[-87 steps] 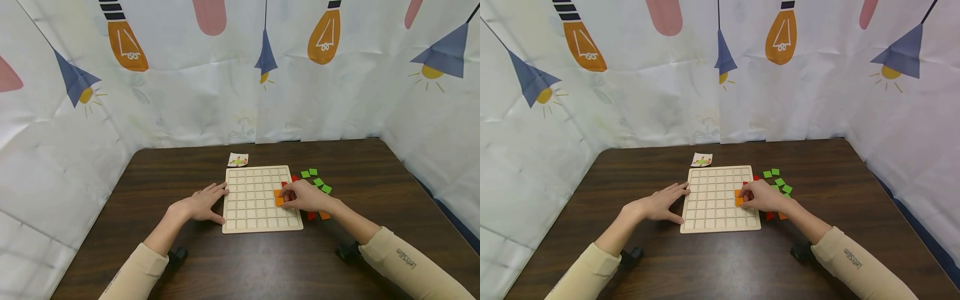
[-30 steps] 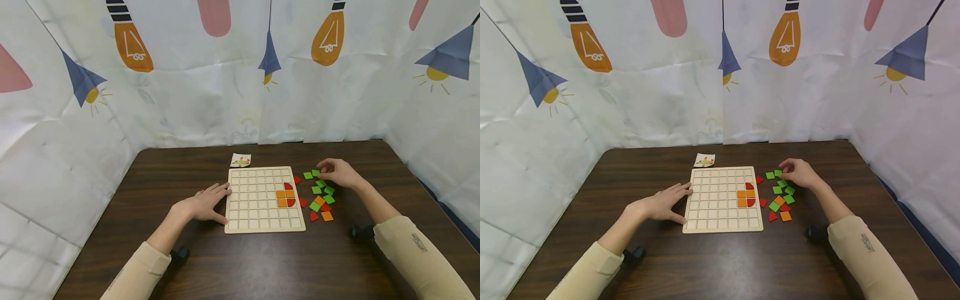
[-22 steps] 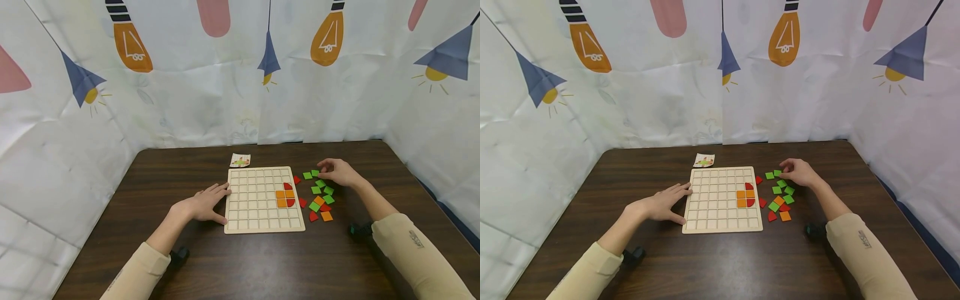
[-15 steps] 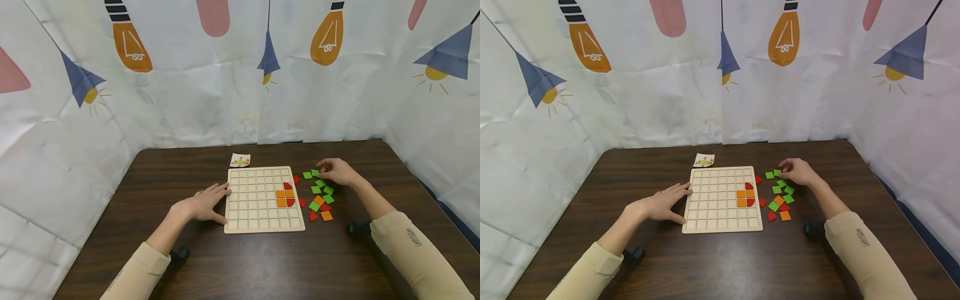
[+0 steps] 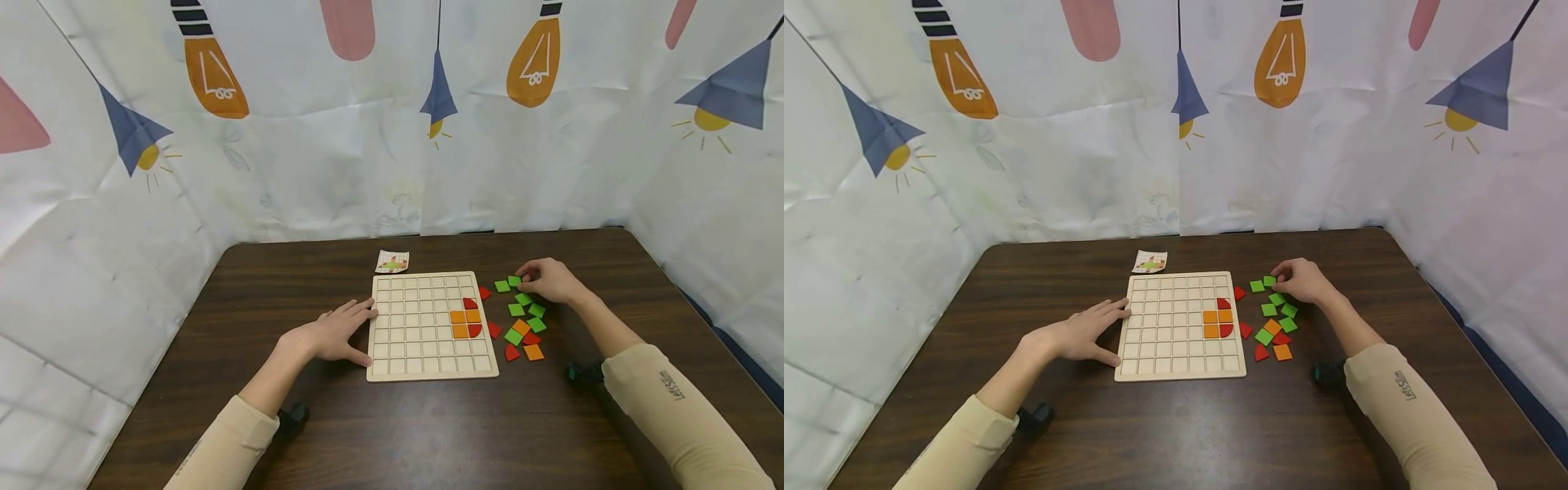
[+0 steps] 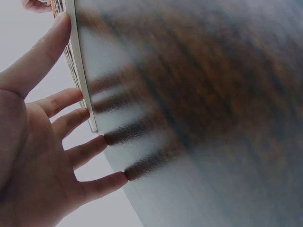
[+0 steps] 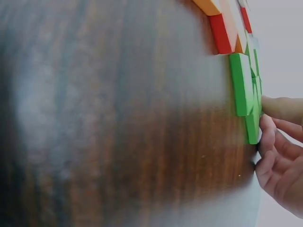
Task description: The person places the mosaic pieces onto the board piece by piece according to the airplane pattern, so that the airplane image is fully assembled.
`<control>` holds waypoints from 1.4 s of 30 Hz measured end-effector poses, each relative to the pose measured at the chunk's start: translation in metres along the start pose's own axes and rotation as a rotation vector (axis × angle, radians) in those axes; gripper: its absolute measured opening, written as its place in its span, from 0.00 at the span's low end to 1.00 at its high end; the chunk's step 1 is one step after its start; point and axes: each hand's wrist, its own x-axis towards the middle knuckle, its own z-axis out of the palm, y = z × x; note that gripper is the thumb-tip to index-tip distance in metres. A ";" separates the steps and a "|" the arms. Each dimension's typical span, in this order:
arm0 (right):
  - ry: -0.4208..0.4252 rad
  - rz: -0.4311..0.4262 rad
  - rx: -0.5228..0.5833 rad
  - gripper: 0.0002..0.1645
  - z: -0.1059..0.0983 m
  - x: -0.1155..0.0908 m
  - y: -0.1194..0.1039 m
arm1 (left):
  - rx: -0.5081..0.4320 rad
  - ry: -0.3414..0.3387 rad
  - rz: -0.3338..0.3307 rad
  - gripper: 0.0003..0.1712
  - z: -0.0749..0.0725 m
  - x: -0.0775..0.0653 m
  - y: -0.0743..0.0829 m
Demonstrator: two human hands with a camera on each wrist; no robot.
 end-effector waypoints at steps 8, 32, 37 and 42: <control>0.031 -0.003 -0.042 0.17 0.004 0.003 0.003 | 0.000 0.001 0.003 0.55 0.000 0.000 -0.001; 0.018 -0.107 0.063 0.18 0.012 -0.011 -0.023 | -0.022 0.009 0.006 0.54 0.001 -0.002 0.000; 0.006 -0.151 0.068 0.16 0.021 -0.013 -0.033 | -0.034 0.007 0.010 0.54 0.001 -0.001 -0.001; -0.010 -0.189 0.071 0.15 0.030 -0.014 -0.041 | -0.038 0.010 0.017 0.54 0.001 0.000 -0.002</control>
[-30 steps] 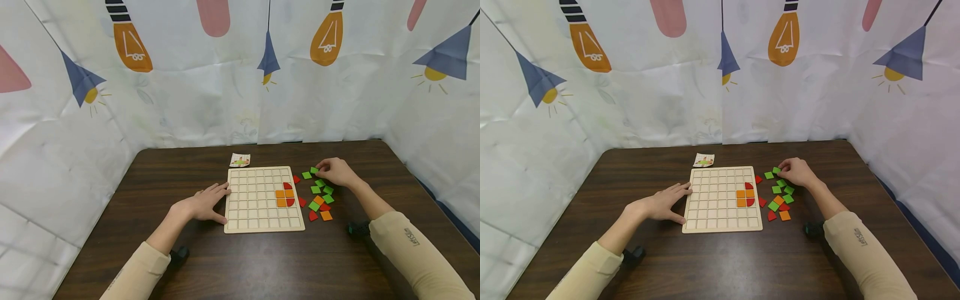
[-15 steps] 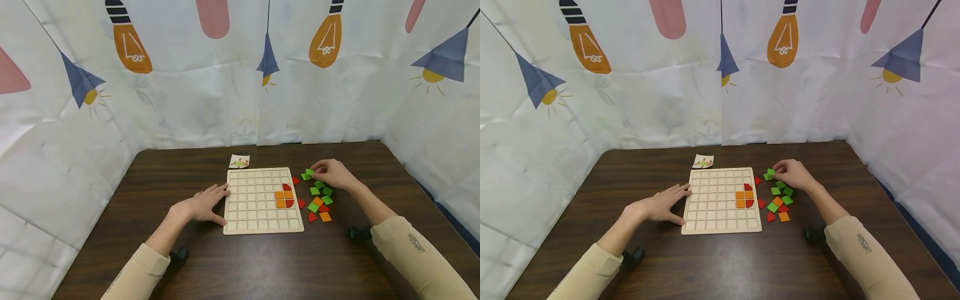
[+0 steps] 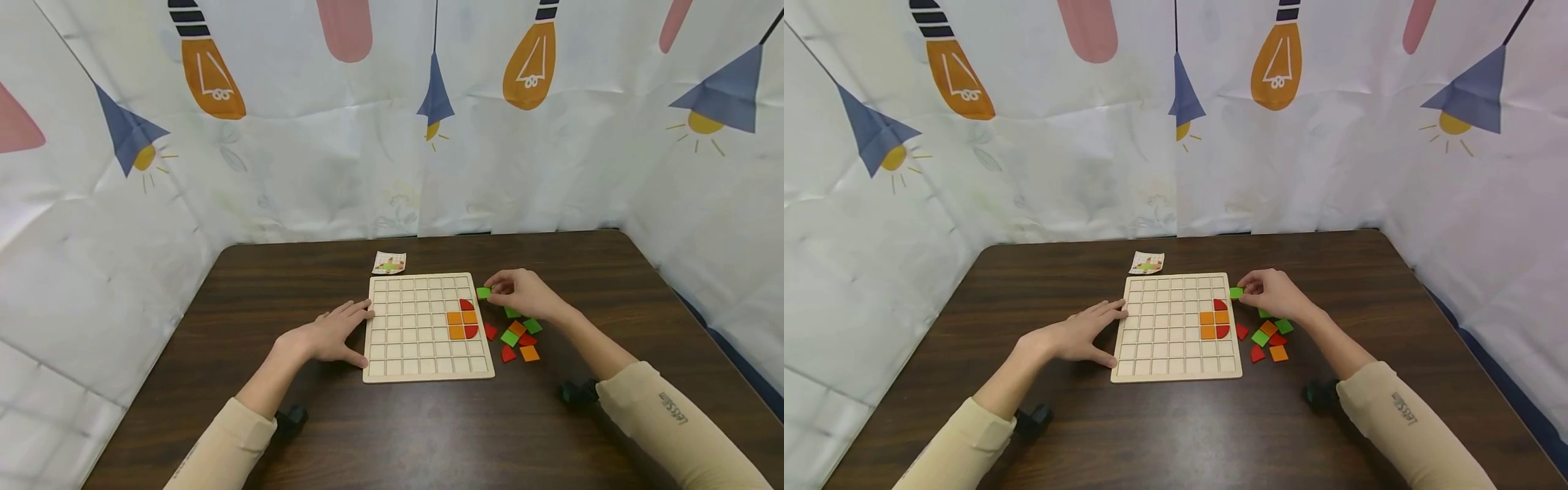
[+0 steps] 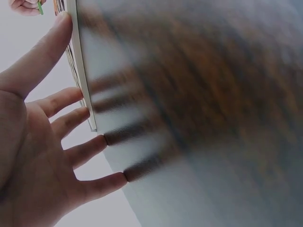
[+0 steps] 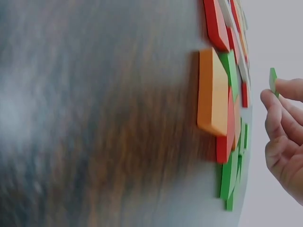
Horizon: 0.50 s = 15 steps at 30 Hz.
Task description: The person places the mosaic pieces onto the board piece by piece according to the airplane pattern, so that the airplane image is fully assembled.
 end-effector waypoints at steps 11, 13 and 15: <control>-0.061 -0.079 0.008 0.14 0.017 0.000 -0.018 | -0.022 0.001 -0.002 0.54 0.001 0.001 -0.001; -0.068 -0.092 -0.001 0.14 0.020 0.001 -0.021 | -0.029 0.002 0.000 0.54 0.001 0.001 -0.001; -0.076 -0.090 -0.008 0.14 0.023 0.002 -0.025 | -0.034 0.007 0.004 0.54 0.001 0.002 -0.001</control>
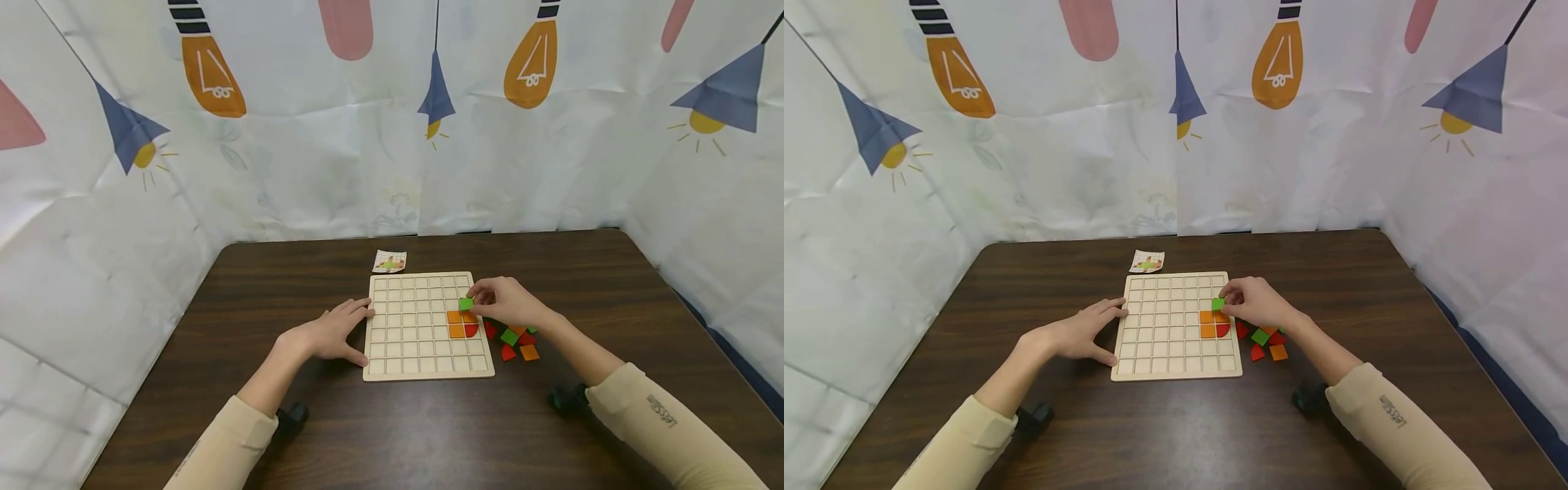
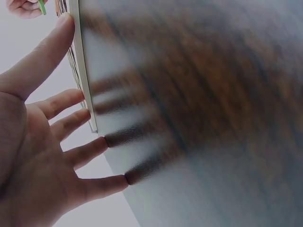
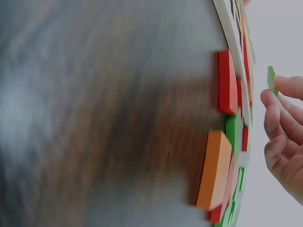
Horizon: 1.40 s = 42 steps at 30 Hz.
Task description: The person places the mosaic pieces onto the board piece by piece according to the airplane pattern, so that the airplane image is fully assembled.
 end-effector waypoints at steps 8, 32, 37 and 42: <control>-0.035 -0.013 -0.002 0.14 0.014 0.006 -0.014 | -0.017 0.006 0.002 0.54 0.001 -0.002 -0.001; -0.040 -0.061 -0.057 0.10 0.035 0.020 -0.032 | -0.011 0.012 0.008 0.55 -0.001 0.001 0.000; -0.027 -0.058 -0.096 0.10 0.039 0.021 -0.034 | -0.016 0.015 0.016 0.55 -0.001 0.002 0.001; -0.030 -0.060 -0.118 0.10 0.041 0.023 -0.035 | -0.008 0.013 0.014 0.55 -0.002 0.002 0.002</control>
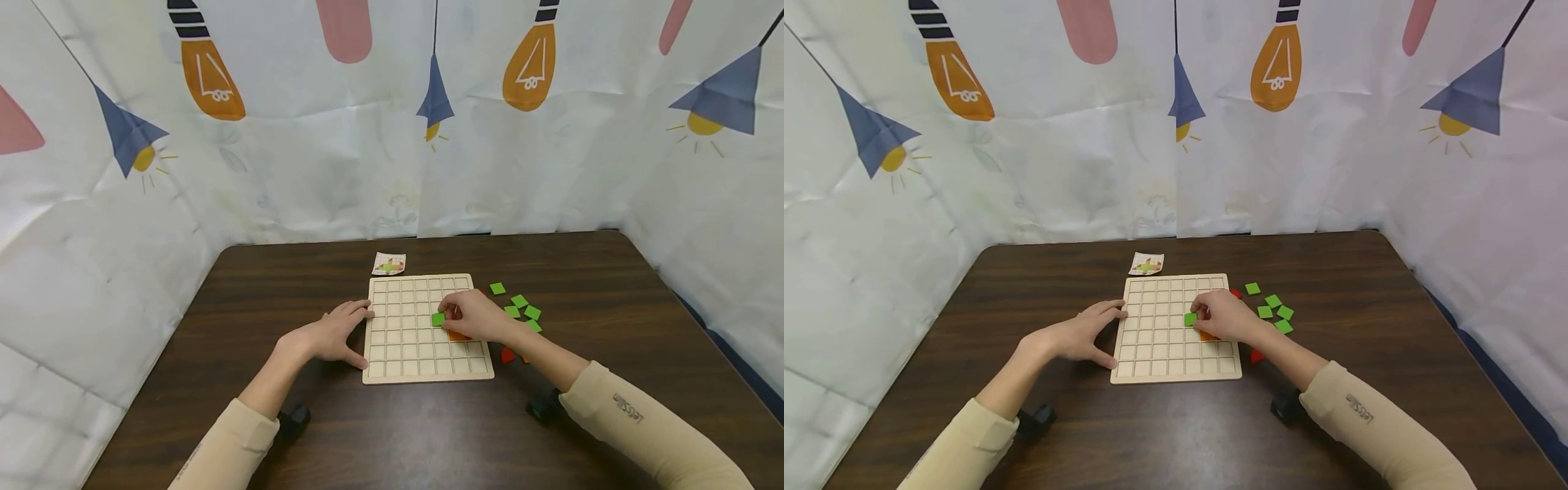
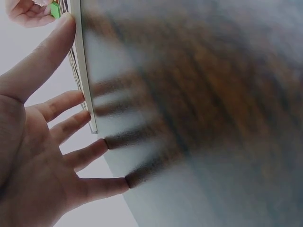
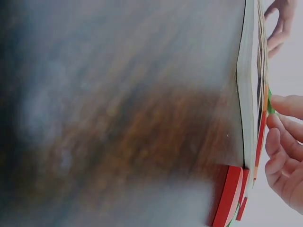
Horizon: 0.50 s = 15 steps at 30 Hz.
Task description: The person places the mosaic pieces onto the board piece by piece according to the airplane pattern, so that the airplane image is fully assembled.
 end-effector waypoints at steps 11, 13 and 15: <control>0.000 -0.011 0.015 0.14 -0.009 -0.004 0.001 | -0.012 0.001 -0.003 0.54 0.001 -0.002 0.001; 0.005 0.000 0.023 0.14 -0.013 -0.007 0.005 | -0.017 0.000 -0.003 0.54 0.001 -0.003 0.001; 0.011 0.008 0.039 0.14 -0.016 -0.009 0.011 | -0.017 0.003 -0.002 0.53 0.002 -0.003 0.002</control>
